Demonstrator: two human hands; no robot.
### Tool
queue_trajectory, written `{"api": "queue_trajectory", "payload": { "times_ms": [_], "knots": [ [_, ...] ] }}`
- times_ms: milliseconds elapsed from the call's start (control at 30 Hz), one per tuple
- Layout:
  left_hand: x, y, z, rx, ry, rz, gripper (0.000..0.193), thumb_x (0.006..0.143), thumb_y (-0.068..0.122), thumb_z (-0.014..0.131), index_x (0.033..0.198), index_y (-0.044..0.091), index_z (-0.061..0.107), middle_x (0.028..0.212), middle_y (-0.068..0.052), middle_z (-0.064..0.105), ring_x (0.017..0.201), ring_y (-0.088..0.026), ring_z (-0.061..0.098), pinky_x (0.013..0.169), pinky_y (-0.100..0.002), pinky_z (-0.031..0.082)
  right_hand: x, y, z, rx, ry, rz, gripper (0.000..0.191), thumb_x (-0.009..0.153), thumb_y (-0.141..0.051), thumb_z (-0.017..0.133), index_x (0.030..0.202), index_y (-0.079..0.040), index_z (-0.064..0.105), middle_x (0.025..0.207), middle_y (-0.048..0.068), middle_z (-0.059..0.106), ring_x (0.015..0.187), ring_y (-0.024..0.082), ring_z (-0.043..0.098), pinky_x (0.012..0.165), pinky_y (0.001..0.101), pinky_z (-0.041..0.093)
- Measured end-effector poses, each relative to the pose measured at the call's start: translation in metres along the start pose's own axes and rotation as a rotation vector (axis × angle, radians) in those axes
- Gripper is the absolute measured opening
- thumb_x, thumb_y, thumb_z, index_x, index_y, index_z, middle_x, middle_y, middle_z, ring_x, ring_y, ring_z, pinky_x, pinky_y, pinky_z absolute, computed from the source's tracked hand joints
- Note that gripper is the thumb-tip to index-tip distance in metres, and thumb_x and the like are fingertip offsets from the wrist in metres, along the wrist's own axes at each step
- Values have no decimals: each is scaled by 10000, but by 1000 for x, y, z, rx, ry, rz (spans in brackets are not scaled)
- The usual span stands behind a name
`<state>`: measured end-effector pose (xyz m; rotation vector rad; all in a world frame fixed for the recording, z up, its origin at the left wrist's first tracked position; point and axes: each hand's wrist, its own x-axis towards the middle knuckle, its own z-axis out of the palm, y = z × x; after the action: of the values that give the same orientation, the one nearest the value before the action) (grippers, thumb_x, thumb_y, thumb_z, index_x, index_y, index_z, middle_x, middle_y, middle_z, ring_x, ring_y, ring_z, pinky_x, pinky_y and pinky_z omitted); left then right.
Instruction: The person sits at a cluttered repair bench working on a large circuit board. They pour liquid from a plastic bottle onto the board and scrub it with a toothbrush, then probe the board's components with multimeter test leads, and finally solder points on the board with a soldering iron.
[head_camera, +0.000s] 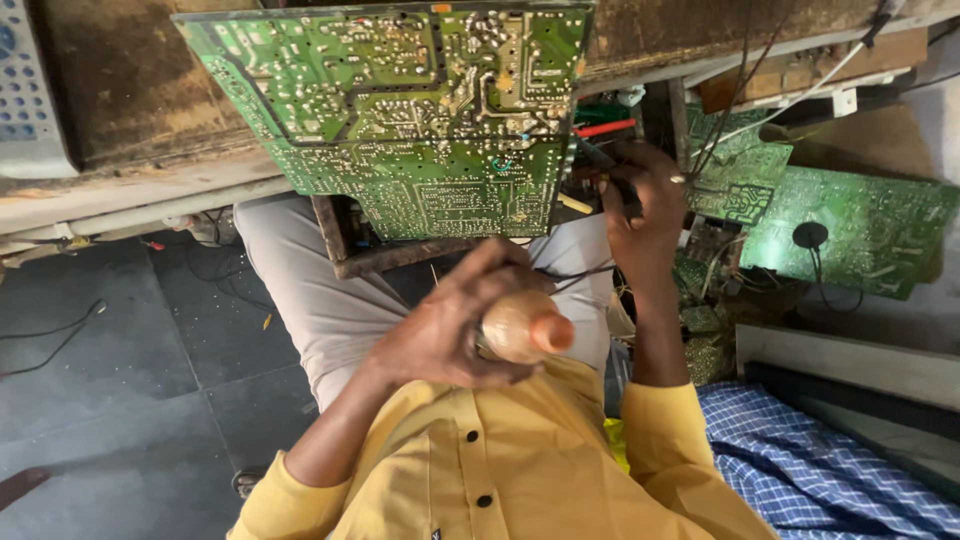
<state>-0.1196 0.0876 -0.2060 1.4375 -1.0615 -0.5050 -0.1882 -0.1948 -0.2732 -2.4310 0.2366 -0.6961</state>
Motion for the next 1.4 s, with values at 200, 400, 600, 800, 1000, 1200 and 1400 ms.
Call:
{"api": "queue_trajectory", "payload": {
  "times_ms": [200,400,600,800,1000,1200,1400],
  "knots": [
    [13,-10,30,-47,-135,124,749,693,337,910,1320,60,607,1362,-162,490,1323,-372,513,1153,-484,424,-21,-62,-31,878,-285,570,490,1091,-439,534,1142,17,705,1006,112,715,910,214,668,856,365,541],
    [18,-24,51,67,-116,93,773,681,432,880,1304,50,626,1276,-163,476,1285,-369,469,1112,-506,389,-60,-72,-2,1314,-356,690,615,1195,-465,292,1205,54,621,1195,173,643,1096,264,636,1073,420,486],
    [11,-30,57,89,-130,50,805,634,506,879,1268,70,643,1204,-152,461,1178,-348,468,1039,-524,348,-84,-52,10,1282,-346,478,550,1186,-435,260,1270,16,565,1278,171,638,1242,284,613,1235,452,422],
    [12,-28,46,86,-49,142,689,653,482,886,1196,104,690,1416,-149,471,1275,-351,458,1127,-503,353,-78,-47,15,1466,-318,778,559,1164,-438,293,1286,24,583,1255,165,638,1247,286,591,1184,457,422],
    [8,-27,38,77,-76,127,686,618,466,895,1202,152,718,1433,-160,453,1295,-360,447,1155,-500,352,-67,-69,7,1432,-288,1015,521,1127,-419,363,1316,25,560,1306,150,636,1227,261,602,1126,427,452],
    [3,-28,21,-11,51,191,725,691,387,908,1292,80,643,1418,-169,525,1338,-357,560,1149,-468,452,-42,-92,-38,868,-303,506,502,1109,-374,546,1394,39,560,1354,186,591,1200,276,626,1051,395,548],
    [0,-34,12,-51,-34,76,696,697,354,886,1260,26,642,1186,-143,717,1026,-313,746,923,-406,584,-32,-120,-69,692,-189,238,401,1015,-250,752,1297,16,648,1273,159,712,1071,233,726,876,334,619]
  ]
}}
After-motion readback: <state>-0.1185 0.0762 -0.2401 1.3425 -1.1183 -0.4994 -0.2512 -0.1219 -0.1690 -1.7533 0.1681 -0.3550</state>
